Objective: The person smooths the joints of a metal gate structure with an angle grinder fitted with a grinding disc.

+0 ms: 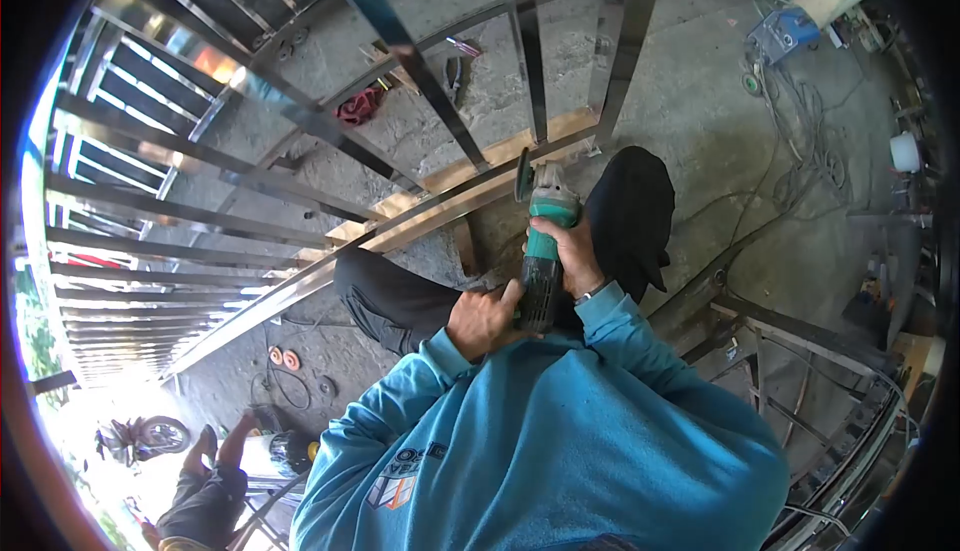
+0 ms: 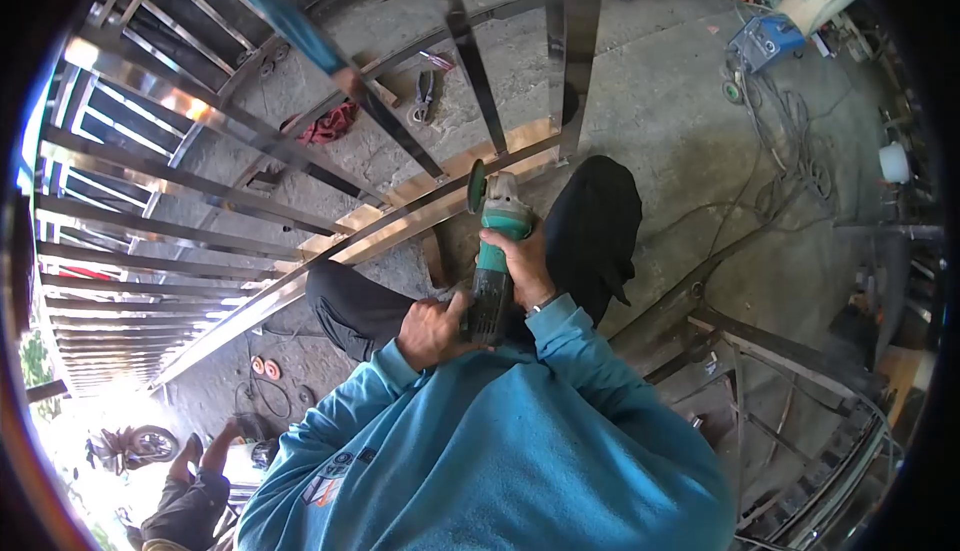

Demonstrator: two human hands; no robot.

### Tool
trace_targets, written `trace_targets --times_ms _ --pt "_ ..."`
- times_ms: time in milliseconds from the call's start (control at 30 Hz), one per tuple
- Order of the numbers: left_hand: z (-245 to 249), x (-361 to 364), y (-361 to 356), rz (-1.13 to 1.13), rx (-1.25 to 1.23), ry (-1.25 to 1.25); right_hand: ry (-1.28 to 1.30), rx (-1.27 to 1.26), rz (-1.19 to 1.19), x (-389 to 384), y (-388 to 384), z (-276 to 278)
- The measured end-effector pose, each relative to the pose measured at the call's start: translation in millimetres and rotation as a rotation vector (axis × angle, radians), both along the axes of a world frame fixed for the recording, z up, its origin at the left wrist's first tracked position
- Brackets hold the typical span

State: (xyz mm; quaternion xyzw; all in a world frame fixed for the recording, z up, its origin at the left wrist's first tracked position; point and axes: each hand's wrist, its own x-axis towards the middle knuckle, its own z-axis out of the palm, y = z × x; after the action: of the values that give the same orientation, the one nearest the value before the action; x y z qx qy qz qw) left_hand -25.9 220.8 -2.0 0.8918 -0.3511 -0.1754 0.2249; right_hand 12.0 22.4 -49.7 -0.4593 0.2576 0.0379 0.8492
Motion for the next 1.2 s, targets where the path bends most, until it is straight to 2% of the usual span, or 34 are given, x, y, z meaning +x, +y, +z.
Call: trace_targets --times_ms 67,200,267,400,467,500,567,700,767,800,900,933,1000,1200 --pt "-6 -4 -4 -0.051 -0.110 -0.118 0.038 0.004 -0.024 0 -4 -4" --pt "-10 -5 -2 -0.098 -0.113 -0.120 0.074 0.052 -0.096 -2 -11 -9" --pt "-1 -3 -5 -0.077 -0.115 -0.020 0.060 0.180 -0.038 -7 -19 -31" --pt "1 28 13 -0.149 -0.118 0.139 0.063 0.155 -0.036 -18 -16 -48" --pt "2 46 23 0.110 -0.297 0.390 0.071 0.107 -0.110 -21 -10 -47" --pt "-5 57 30 0.102 -0.280 0.393 0.073 0.122 -0.122 -23 -9 -46" --pt "-30 82 47 0.406 -0.620 0.794 0.037 0.098 -0.162 -27 -6 -47" --pt "-51 119 36 0.405 -0.671 0.765 0.024 0.044 -0.202 -33 -3 -59" --pt "-62 128 12 0.473 -0.539 0.447 0.000 0.011 -0.181 -36 -2 -64" --pt "-63 129 -1 0.469 -0.541 0.447 -0.002 0.009 -0.184 -37 -2 -66" --pt "-64 129 -42 0.566 -0.805 0.456 -0.068 -0.054 -0.183 -39 0 -75" --pt "-66 130 -48 0.565 -0.811 0.458 -0.064 -0.083 -0.180 -39 0 -79" --pt "-69 129 -57 0.546 -0.644 0.403 -0.058 -0.118 -0.173 -41 -2 -78" --pt "-75 122 -73 0.536 -0.509 0.280 0.014 -0.046 -0.161 -40 -7 -65"
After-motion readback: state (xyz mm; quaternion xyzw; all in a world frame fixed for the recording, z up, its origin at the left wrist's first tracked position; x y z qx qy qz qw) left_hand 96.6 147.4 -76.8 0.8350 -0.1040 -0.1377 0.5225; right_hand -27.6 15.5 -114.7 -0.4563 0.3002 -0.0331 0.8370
